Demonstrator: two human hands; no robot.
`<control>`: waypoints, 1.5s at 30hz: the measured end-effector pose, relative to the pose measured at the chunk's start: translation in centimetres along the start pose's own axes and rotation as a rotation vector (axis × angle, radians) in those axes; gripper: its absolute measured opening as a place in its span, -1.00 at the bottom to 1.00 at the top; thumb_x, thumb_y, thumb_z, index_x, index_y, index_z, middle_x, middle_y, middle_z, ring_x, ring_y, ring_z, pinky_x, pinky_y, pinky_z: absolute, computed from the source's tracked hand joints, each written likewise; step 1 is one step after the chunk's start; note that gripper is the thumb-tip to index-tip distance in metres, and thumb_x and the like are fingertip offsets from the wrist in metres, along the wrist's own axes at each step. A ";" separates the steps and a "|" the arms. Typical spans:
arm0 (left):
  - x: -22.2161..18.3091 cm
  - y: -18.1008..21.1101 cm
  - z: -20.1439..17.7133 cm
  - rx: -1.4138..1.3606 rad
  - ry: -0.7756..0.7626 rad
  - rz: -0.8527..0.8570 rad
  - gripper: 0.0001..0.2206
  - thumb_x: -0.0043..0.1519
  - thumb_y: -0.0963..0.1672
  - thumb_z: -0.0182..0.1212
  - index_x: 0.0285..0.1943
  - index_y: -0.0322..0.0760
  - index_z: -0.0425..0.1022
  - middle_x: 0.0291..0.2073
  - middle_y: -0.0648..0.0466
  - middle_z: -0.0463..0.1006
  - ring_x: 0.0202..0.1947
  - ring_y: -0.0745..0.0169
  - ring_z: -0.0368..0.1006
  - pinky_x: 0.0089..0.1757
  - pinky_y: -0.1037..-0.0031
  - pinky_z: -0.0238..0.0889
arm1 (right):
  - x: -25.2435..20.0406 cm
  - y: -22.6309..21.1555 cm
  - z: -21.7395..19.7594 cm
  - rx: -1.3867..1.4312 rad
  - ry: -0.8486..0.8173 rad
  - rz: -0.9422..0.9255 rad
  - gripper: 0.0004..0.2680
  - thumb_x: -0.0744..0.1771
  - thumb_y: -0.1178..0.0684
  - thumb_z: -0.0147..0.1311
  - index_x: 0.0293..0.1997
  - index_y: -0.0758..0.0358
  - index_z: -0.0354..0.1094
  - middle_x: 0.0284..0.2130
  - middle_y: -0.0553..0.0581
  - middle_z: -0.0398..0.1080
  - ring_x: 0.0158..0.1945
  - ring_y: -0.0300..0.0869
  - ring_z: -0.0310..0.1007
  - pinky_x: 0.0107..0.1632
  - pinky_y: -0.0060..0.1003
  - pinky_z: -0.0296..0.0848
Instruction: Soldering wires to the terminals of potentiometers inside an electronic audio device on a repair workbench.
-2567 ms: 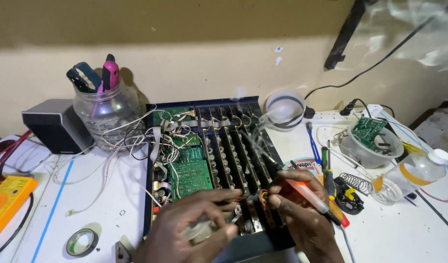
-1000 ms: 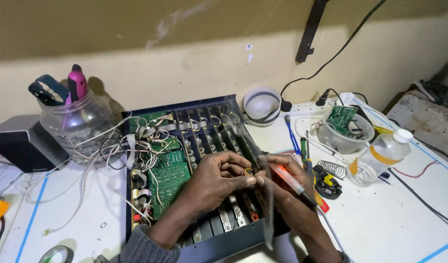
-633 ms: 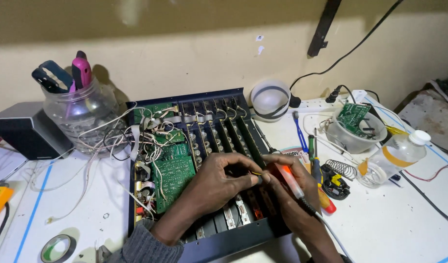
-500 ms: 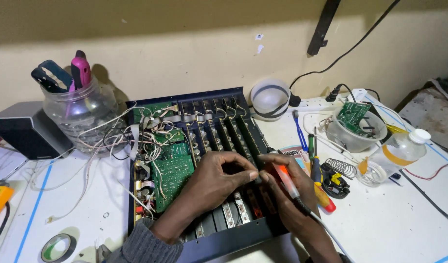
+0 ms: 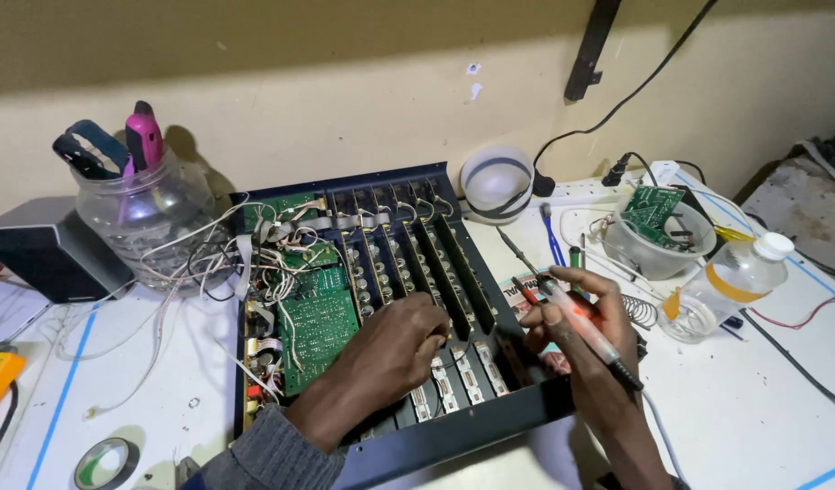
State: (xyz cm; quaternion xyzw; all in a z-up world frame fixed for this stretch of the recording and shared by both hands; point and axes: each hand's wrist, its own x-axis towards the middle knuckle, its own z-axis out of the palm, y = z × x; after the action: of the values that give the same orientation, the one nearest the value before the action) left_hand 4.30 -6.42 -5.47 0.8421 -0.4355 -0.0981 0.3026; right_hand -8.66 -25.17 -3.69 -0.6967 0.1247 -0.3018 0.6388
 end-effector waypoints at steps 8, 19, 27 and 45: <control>1.4 0.5 -0.9 0.433 0.075 0.454 -0.77 0.08 -0.27 0.38 -0.12 -0.24 0.53 -0.15 0.04 0.52 -0.15 0.19 0.46 -0.10 0.39 0.49 | -0.2 2.3 -2.9 0.277 0.181 0.047 -0.77 0.27 0.10 0.14 -0.04 0.43 0.40 -0.45 0.34 0.46 -0.43 -0.02 0.47 -0.39 -0.24 0.41; 7.3 2.7 -3.6 0.056 -0.454 -0.027 -0.83 0.20 -0.34 0.22 -0.30 -0.28 0.63 -0.25 0.05 0.69 -0.32 0.31 0.61 -0.36 0.63 0.48 | 0.0 7.2 -7.7 0.493 0.034 0.002 -0.89 0.18 0.18 0.05 -0.34 0.37 0.29 -0.55 0.32 0.32 -0.62 -0.03 0.29 -0.52 -0.25 0.33; 8.1 1.5 -2.7 0.187 -0.485 0.077 -0.84 0.16 -0.29 0.26 -0.43 -0.18 0.51 -0.38 0.15 0.55 -0.45 0.36 0.43 -0.38 0.59 0.40 | 0.0 7.4 -7.1 0.515 -0.202 -0.024 -0.89 0.21 0.25 0.07 -0.28 0.46 0.33 -0.38 0.31 0.37 -0.29 0.11 0.50 -0.15 0.02 0.64; 7.5 1.3 -2.7 -0.096 -0.386 0.054 -0.65 0.02 -0.38 0.16 -0.20 -0.13 0.25 -0.40 0.16 0.30 -0.49 0.34 0.19 -0.49 0.50 0.10 | 0.8 8.9 -4.7 0.330 -0.202 0.017 -0.84 0.15 0.07 0.10 -0.36 0.34 0.40 -0.42 0.18 0.35 -0.33 -0.10 0.31 -0.24 -0.25 0.27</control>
State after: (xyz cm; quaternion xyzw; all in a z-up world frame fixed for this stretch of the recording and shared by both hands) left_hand 9.05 -11.81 -1.81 0.7804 -0.5025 -0.2702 0.2558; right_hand -8.88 -30.82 -12.06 -0.6080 0.0145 -0.2413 0.7562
